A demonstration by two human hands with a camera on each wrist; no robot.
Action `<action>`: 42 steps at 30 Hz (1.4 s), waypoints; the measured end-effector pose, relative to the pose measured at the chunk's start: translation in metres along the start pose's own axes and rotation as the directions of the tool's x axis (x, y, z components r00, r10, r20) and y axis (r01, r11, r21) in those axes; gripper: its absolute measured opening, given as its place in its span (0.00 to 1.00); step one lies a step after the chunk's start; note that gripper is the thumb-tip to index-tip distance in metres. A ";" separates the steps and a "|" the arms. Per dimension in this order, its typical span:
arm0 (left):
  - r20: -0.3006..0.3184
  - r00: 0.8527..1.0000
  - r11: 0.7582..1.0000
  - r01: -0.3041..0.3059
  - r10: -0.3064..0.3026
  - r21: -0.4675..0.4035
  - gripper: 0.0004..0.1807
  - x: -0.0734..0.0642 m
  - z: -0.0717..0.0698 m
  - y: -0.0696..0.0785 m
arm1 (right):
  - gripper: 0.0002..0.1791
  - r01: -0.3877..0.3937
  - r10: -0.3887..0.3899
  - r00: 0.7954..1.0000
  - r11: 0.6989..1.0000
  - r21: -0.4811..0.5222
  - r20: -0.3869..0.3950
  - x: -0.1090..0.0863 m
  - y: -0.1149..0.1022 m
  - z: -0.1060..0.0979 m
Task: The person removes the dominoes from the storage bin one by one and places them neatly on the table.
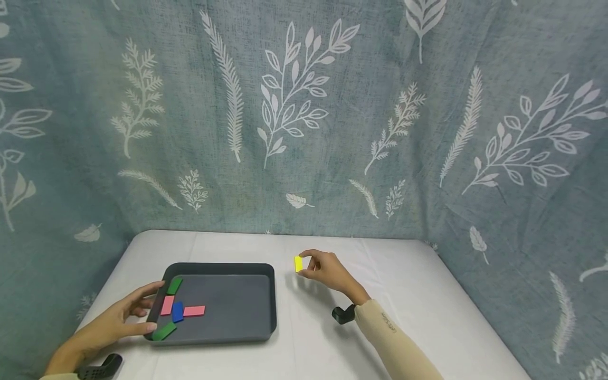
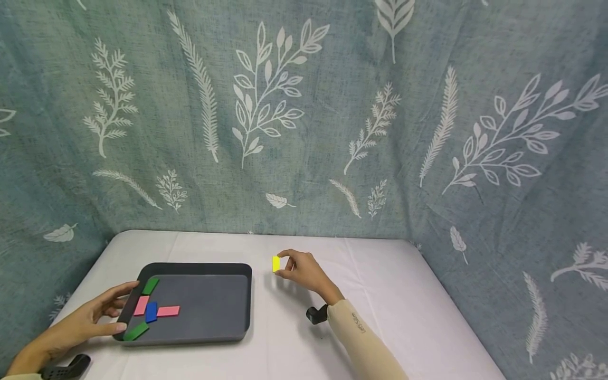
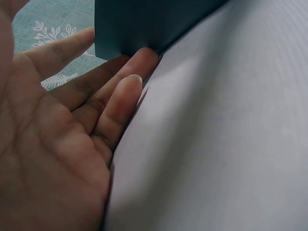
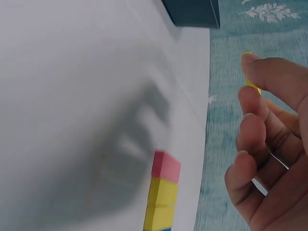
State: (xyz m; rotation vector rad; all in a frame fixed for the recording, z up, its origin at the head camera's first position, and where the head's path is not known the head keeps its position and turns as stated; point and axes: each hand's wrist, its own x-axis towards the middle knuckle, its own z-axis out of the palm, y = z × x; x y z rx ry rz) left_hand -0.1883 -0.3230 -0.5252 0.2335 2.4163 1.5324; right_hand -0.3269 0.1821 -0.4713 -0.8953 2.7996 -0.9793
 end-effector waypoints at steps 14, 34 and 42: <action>-0.013 1.000 1.000 -0.014 0.014 0.001 0.50 -0.001 0.001 -0.002 | 0.27 -0.081 0.082 0.996 0.996 0.025 -0.043 -0.022 0.026 -0.015; -0.029 0.999 1.000 0.017 -0.017 0.016 0.51 -0.001 0.004 0.000 | 0.25 -0.196 0.197 0.977 0.980 0.022 -0.081 -0.043 0.071 -0.035; -0.023 1.000 1.000 -0.004 0.004 0.007 0.50 -0.002 0.002 -0.002 | 0.25 -0.265 0.268 0.960 0.963 0.040 -0.083 -0.048 0.087 -0.037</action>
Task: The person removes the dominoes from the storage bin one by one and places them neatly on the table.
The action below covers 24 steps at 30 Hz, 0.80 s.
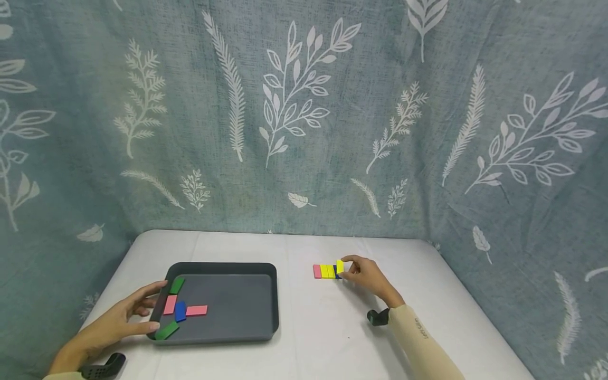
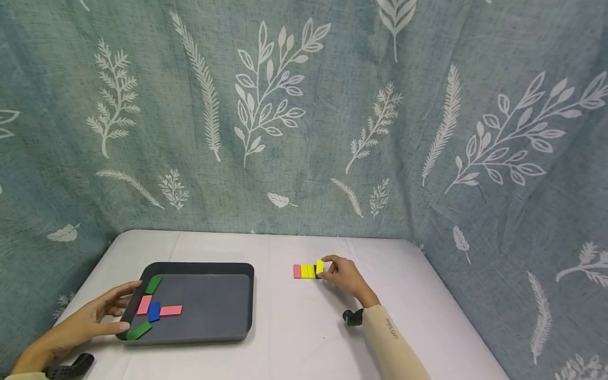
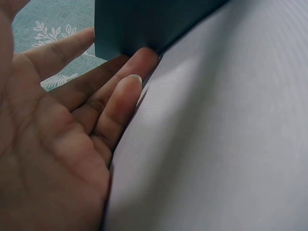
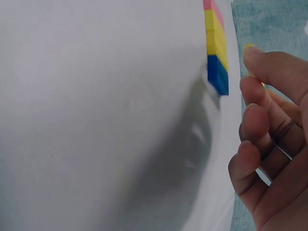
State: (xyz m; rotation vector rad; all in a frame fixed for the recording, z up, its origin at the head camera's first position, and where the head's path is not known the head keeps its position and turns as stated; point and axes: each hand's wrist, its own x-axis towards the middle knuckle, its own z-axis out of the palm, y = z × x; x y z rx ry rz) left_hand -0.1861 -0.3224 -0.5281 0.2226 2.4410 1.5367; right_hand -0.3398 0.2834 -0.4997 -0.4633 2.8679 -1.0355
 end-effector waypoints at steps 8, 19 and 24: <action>0.000 1.000 1.000 0.018 -0.018 -0.010 0.51 0.002 -0.001 -0.002 | 0.28 -0.065 0.065 0.998 0.998 0.003 0.006 0.000 0.013 -0.001; -0.009 0.999 0.999 0.049 -0.049 -0.001 0.52 0.003 -0.001 0.001 | 0.24 -0.081 0.081 0.997 0.997 0.001 0.015 0.000 0.025 0.002; -0.016 0.998 0.998 0.064 -0.064 0.014 0.52 0.004 0.000 0.001 | 0.24 -0.070 0.071 0.997 0.997 -0.018 0.023 0.002 0.027 0.002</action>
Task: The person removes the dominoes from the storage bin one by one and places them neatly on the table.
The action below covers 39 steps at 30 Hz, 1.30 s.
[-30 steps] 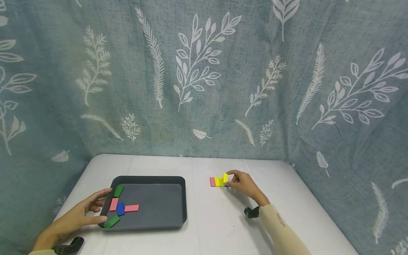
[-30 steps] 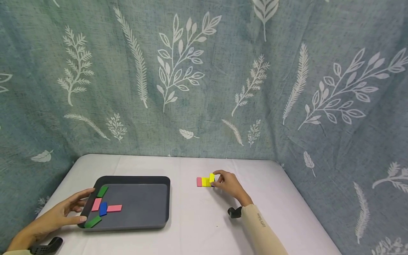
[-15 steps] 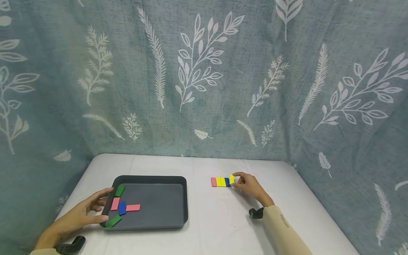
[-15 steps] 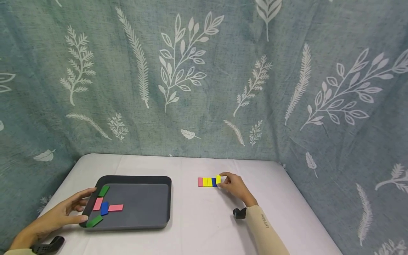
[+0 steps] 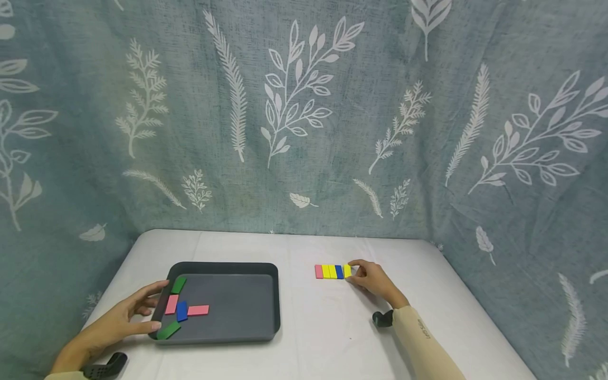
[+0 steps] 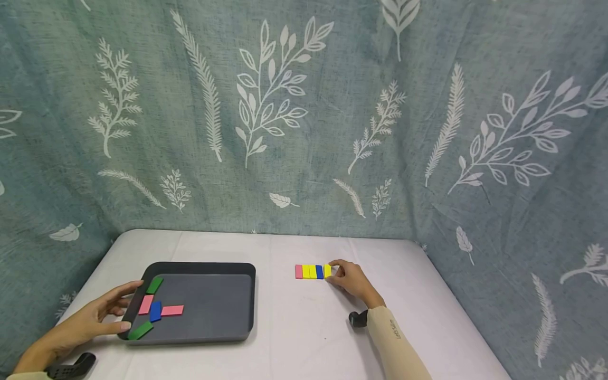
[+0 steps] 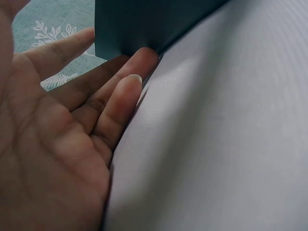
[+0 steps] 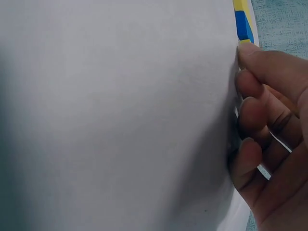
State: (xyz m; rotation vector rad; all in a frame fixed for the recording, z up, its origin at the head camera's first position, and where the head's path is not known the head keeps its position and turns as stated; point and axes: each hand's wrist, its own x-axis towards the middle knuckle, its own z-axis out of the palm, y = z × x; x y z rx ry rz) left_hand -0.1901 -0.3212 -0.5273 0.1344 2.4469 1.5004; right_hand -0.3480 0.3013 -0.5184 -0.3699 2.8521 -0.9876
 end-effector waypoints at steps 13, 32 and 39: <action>-0.005 1.000 1.000 -0.011 0.011 0.006 0.52 0.000 0.000 -0.002 | 0.24 0.009 -0.007 0.998 0.999 -0.043 0.059 0.002 -0.004 0.000; 0.018 0.996 0.995 -0.081 0.082 -0.055 0.49 -0.005 -0.003 -0.004 | 0.26 -0.016 0.018 0.998 1.000 -0.019 0.067 0.002 -0.008 0.001; 0.024 0.996 0.995 -0.089 0.090 -0.052 0.49 -0.004 -0.004 -0.003 | 0.27 -0.022 0.022 1.000 1.000 -0.006 0.007 0.000 -0.008 -0.002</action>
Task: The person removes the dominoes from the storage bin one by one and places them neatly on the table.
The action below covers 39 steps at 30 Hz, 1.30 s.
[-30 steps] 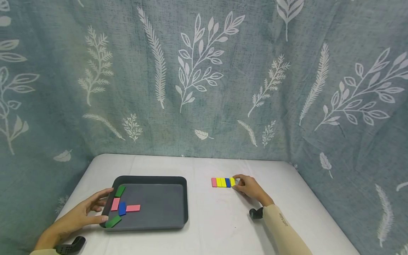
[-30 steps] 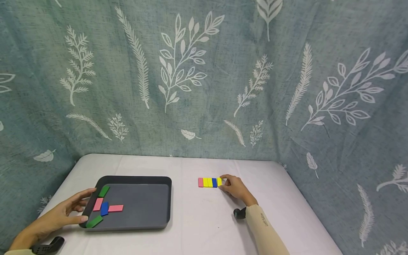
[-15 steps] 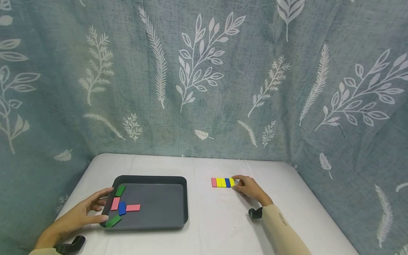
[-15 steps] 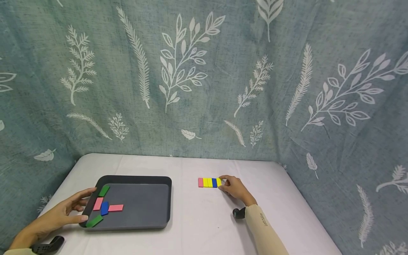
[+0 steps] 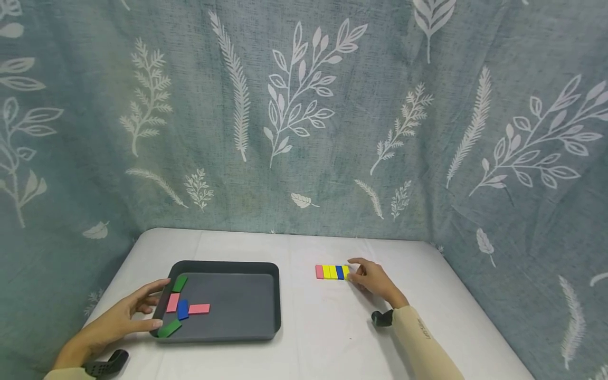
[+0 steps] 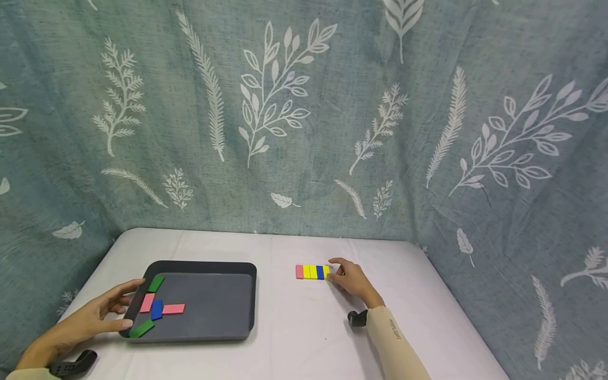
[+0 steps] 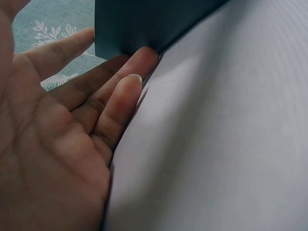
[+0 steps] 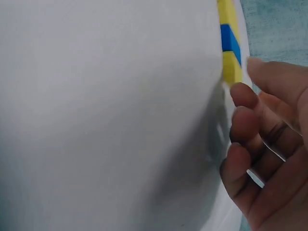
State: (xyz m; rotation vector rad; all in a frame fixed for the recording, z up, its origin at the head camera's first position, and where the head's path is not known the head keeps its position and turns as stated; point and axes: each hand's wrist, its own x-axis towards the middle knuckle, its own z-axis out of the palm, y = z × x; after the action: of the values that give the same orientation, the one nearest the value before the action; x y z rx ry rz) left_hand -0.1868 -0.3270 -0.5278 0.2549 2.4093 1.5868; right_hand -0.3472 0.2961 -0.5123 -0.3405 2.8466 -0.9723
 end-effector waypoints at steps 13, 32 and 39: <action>-0.006 1.000 0.999 -0.007 0.007 0.039 0.49 0.001 0.000 0.000 | 0.24 0.158 -0.158 0.987 0.987 0.024 -0.017 0.007 -0.049 0.004; -0.010 1.000 1.000 0.010 -0.010 0.009 0.50 0.002 0.001 0.000 | 0.22 0.327 -0.338 0.936 0.938 0.112 0.102 0.014 -0.126 0.043; -0.002 1.000 1.000 0.013 -0.013 -0.009 0.49 0.000 0.000 0.002 | 0.21 0.347 -0.359 0.926 0.931 0.115 0.113 0.017 -0.147 0.058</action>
State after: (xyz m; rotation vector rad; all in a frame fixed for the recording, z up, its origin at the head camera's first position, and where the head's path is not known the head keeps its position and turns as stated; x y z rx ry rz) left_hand -0.1863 -0.3260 -0.5264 0.2358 2.3998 1.5920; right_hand -0.3275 0.1448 -0.4680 -0.8985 2.6589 -1.0883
